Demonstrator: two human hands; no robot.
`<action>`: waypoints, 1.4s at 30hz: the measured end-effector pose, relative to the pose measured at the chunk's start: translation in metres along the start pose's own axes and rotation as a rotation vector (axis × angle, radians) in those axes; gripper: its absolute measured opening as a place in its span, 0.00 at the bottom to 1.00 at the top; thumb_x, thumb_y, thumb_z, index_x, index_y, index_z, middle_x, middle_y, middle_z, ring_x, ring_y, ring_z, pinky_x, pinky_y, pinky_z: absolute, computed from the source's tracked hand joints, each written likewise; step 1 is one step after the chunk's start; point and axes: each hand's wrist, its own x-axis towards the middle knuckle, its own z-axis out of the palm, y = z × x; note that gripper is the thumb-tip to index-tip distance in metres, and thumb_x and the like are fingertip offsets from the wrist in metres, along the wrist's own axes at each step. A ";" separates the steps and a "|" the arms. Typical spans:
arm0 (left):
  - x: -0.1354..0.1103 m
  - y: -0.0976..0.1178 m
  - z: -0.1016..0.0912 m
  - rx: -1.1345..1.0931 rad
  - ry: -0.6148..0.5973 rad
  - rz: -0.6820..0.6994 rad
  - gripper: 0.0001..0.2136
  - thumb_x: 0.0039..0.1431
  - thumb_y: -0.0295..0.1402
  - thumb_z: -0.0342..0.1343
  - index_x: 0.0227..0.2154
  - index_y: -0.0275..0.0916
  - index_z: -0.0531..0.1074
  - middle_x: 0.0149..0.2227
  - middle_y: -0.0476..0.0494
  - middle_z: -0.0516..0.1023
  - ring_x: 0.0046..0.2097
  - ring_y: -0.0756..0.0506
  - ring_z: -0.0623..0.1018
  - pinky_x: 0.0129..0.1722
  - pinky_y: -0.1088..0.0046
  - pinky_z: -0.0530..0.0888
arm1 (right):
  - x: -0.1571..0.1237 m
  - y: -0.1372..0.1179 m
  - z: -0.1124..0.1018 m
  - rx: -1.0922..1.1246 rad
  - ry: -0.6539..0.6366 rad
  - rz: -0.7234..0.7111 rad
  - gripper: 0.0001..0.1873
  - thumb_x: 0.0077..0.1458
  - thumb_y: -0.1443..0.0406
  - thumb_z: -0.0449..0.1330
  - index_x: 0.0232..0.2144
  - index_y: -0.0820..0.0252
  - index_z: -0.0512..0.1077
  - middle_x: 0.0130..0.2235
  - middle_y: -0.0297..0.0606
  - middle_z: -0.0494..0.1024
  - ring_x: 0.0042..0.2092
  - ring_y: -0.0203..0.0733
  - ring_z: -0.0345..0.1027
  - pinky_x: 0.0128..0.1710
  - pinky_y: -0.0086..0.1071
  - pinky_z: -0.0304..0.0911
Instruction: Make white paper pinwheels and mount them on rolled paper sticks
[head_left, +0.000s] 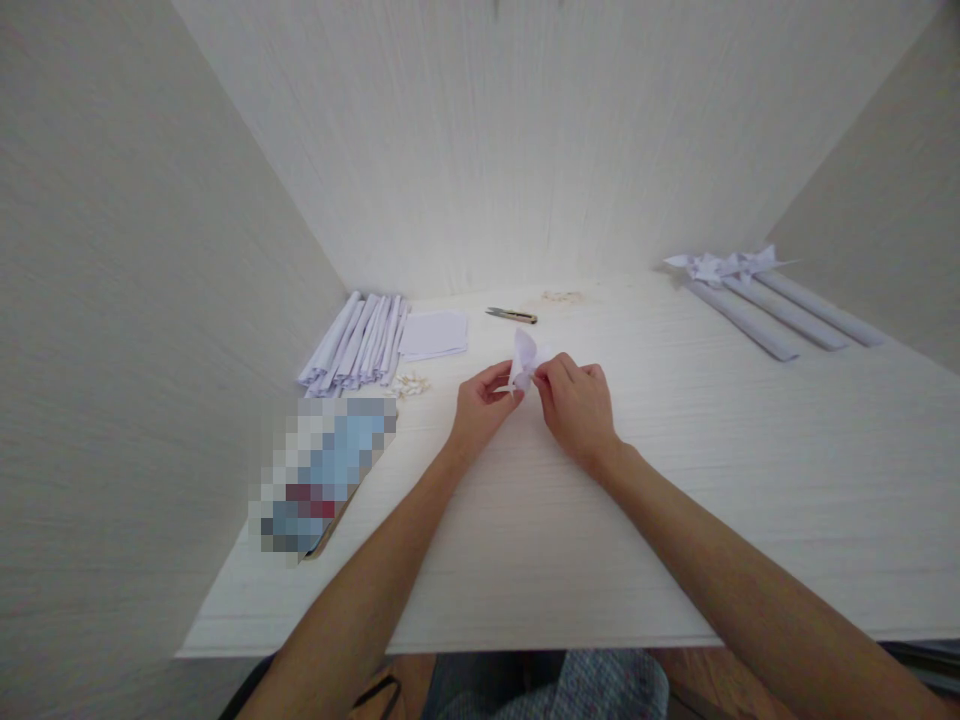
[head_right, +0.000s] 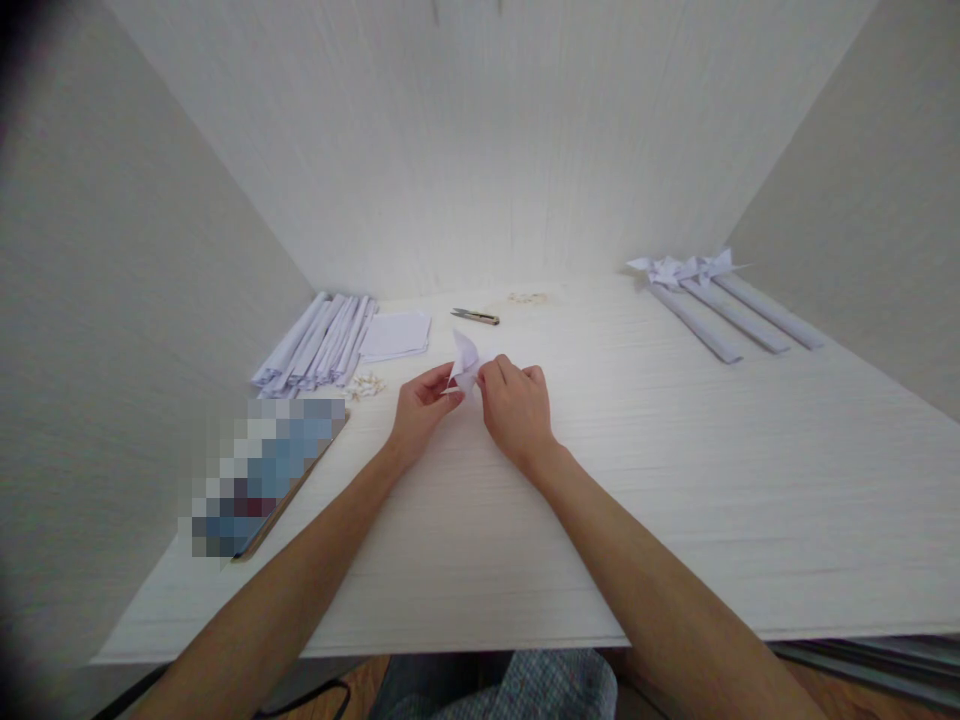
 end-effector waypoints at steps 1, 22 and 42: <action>0.000 0.000 0.000 0.024 0.001 0.004 0.18 0.39 0.27 0.56 0.39 0.35 0.72 0.39 0.43 0.77 0.40 0.46 0.75 0.39 0.71 0.71 | 0.000 0.000 0.000 -0.014 0.000 -0.004 0.08 0.56 0.67 0.47 0.28 0.60 0.65 0.30 0.41 0.72 0.31 0.41 0.60 0.31 0.34 0.45; -0.002 -0.004 -0.003 0.327 0.030 0.107 0.07 0.48 0.28 0.50 0.25 0.36 0.75 0.25 0.48 0.76 0.28 0.51 0.74 0.30 0.75 0.72 | -0.002 0.003 0.001 0.504 0.032 0.104 0.06 0.54 0.68 0.48 0.26 0.57 0.62 0.30 0.37 0.69 0.32 0.39 0.61 0.32 0.33 0.55; -0.002 -0.002 -0.001 0.268 -0.084 0.072 0.04 0.48 0.28 0.50 0.24 0.36 0.70 0.24 0.48 0.74 0.25 0.52 0.74 0.27 0.77 0.72 | 0.004 0.014 -0.001 0.804 -0.070 0.214 0.05 0.48 0.66 0.50 0.22 0.58 0.61 0.24 0.33 0.66 0.27 0.36 0.58 0.28 0.31 0.54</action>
